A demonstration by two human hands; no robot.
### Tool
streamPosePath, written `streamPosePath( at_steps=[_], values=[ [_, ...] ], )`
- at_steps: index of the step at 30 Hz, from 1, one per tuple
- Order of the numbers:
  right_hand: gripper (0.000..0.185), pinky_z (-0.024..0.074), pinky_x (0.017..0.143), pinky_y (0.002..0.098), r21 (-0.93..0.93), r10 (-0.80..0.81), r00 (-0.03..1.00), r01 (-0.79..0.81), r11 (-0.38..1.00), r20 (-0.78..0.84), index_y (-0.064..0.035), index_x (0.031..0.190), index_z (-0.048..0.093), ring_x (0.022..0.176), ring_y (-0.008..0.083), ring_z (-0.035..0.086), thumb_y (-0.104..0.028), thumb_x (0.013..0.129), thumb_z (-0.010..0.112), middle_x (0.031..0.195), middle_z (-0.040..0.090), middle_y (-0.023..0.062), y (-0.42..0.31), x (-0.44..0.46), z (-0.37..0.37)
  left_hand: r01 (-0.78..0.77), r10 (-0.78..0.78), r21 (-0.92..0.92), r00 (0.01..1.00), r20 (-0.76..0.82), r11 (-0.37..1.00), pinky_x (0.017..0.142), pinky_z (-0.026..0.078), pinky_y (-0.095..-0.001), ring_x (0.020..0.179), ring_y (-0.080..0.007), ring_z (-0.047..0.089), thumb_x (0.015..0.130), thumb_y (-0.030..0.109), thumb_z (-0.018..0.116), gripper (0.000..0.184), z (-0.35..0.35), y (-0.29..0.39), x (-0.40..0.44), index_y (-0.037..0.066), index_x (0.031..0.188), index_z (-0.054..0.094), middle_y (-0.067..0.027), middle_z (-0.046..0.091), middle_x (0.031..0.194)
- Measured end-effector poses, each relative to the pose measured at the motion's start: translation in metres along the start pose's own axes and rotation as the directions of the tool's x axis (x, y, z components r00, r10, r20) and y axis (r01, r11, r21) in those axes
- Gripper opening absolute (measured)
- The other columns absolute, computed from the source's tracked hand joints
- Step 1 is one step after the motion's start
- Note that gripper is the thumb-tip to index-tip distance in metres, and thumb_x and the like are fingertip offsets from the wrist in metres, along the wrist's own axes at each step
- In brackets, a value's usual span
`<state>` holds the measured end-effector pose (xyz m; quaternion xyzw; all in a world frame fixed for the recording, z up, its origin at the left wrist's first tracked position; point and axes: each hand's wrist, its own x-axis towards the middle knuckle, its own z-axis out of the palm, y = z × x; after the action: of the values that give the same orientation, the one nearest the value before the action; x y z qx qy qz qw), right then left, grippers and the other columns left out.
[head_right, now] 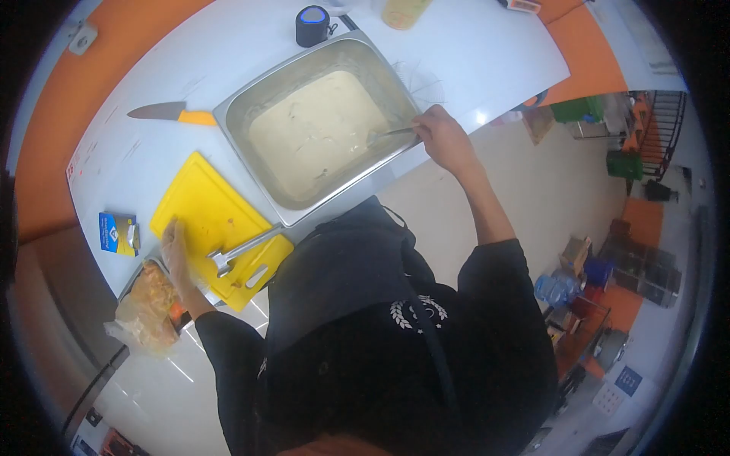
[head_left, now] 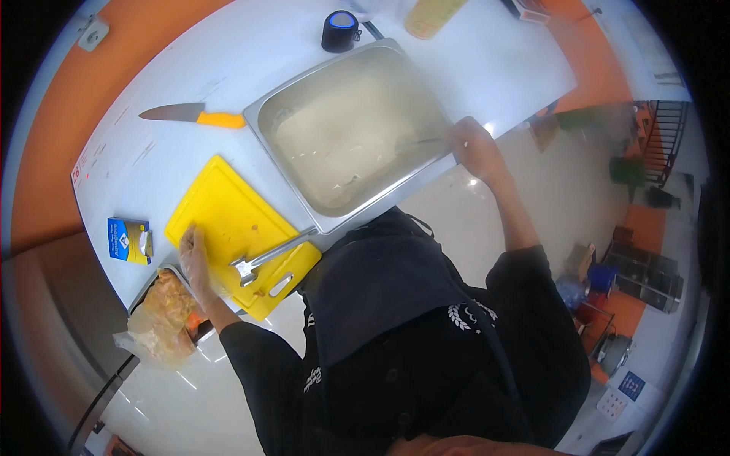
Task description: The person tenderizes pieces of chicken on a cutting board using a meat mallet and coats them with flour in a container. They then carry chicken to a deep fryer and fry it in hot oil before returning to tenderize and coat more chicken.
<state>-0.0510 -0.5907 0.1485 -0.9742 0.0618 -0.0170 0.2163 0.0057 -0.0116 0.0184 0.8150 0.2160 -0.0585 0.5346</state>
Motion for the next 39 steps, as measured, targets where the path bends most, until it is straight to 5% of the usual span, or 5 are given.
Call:
streamPosePath(
  at_steps=[14,17,23,26,39],
  values=[
    [0.020,0.0486,0.079,0.0421,-0.284,-0.254,0.932,0.325,0.902,0.258,0.0016,0.096,0.062,0.098,0.0337,0.057,0.004,0.079,0.052,0.102,0.054,0.0165,0.006,0.009,-0.007,-0.024,0.025,0.024,0.999,-0.032,0.999,0.076,0.044,-0.0207,0.083,-0.0063,0.052,0.093,0.027,0.062,0.038,0.003,0.004,-0.003,0.001,0.120,0.060,0.0013,0.061,0.097],
    [0.020,0.0500,0.078,0.0422,-0.319,-0.106,0.972,0.171,0.932,0.212,0.0007,0.094,0.061,0.096,0.0333,0.059,0.003,0.077,0.052,0.100,0.056,0.0162,-0.036,0.021,-0.027,-0.033,0.028,0.111,0.999,0.046,0.993,0.077,0.044,-0.0216,0.084,-0.0067,0.053,0.092,0.026,0.062,0.038,-0.003,0.008,-0.002,0.000,0.121,0.060,0.0006,0.061,0.097],
    [0.017,0.0512,0.072,0.0435,-0.219,-0.484,0.860,0.510,0.832,0.161,-0.0044,0.092,0.062,0.085,0.0316,0.063,0.000,0.077,0.054,0.090,0.059,0.0109,-0.053,0.017,0.007,0.025,-0.025,0.002,1.000,-0.004,1.000,0.081,0.044,-0.0236,0.088,-0.0087,0.054,0.092,0.025,0.063,0.037,0.002,0.006,-0.002,0.000,0.119,0.060,-0.0008,0.061,0.098],
    [0.016,0.0512,0.070,0.0422,-0.211,-0.411,0.833,0.506,0.836,0.370,-0.0058,0.090,0.062,0.085,0.0295,0.063,-0.001,0.076,0.056,0.088,0.059,0.0088,-0.066,0.013,0.026,0.017,-0.016,0.021,0.999,-0.052,1.000,0.083,0.044,-0.0241,0.090,-0.0097,0.054,0.091,0.025,0.063,0.037,0.005,0.016,-0.009,0.000,0.118,0.061,-0.0018,0.062,0.099],
    [0.015,0.0510,0.070,0.0388,-0.185,-0.468,0.839,0.525,0.830,0.279,-0.0062,0.088,0.063,0.088,0.0245,0.061,-0.004,0.074,0.057,0.086,0.057,0.0071,-0.091,0.013,0.026,-0.037,0.036,0.037,0.999,0.018,0.999,0.085,0.044,-0.0262,0.093,-0.0115,0.056,0.091,0.028,0.063,0.041,-0.003,0.002,0.000,0.000,0.121,0.060,-0.0039,0.062,0.103]
  ],
)
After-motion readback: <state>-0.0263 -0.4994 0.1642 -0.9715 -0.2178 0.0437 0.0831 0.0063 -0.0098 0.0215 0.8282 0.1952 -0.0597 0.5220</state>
